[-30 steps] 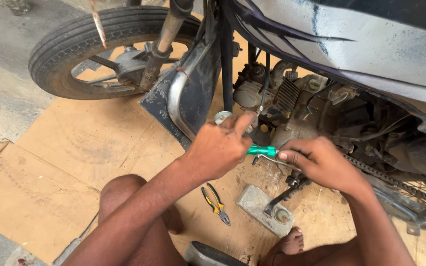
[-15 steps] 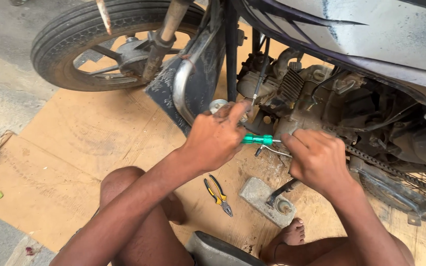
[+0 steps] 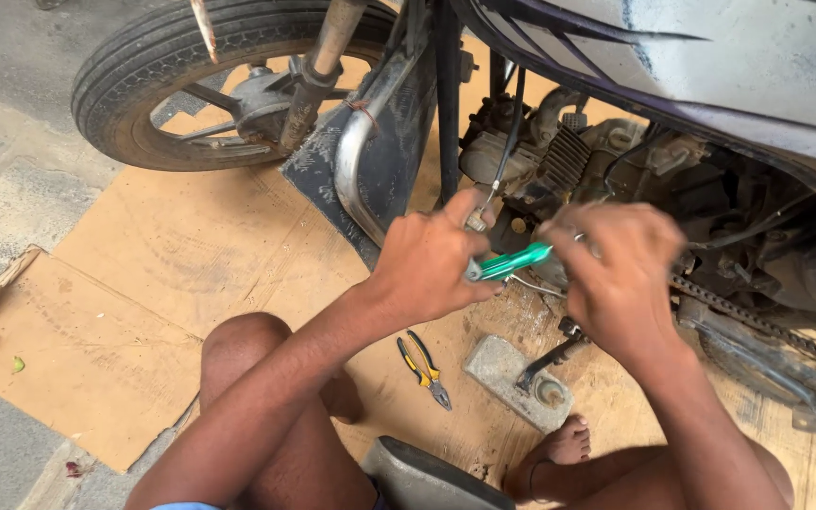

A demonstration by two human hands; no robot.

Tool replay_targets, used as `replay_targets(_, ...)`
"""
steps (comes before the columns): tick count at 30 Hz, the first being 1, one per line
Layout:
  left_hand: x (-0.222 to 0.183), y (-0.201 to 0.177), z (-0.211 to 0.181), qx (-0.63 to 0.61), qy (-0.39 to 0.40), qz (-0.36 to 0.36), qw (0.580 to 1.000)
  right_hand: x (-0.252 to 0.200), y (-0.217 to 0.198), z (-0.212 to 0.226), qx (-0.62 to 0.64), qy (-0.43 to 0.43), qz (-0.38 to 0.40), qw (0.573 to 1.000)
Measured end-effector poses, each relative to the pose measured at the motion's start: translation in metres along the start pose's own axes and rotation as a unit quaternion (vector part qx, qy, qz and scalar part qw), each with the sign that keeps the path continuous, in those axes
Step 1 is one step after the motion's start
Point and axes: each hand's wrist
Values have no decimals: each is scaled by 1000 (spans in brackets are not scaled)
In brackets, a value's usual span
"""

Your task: Adjusting or repairing a motorcycle carburetor using a screwdriver while sitting on the ground.

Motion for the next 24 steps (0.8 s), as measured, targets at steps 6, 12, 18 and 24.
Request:
replay_targets(6, 1, 17, 1, -185, -56, -116, 974, -57, 41, 18, 172, 259, -261, 914)
replay_targets(12, 4, 22, -11, -164, -57, -72, 982, -38, 51, 33, 581, 337, -33, 740)
replay_targets(18, 8, 27, -8, -178, -26, -92, 979, -29, 55, 25, 701, 363, -111, 604)
replay_targets(24, 4, 27, 1, -400, -99, -106, 905, -41, 22, 31, 699, 471, -59, 534)
Point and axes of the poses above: each hand's wrist, its own x-axis towards the middle knuckle, its own y-axis out of the palm, z = x × y, and after that the axes turned 4 degrees about z, right-handed
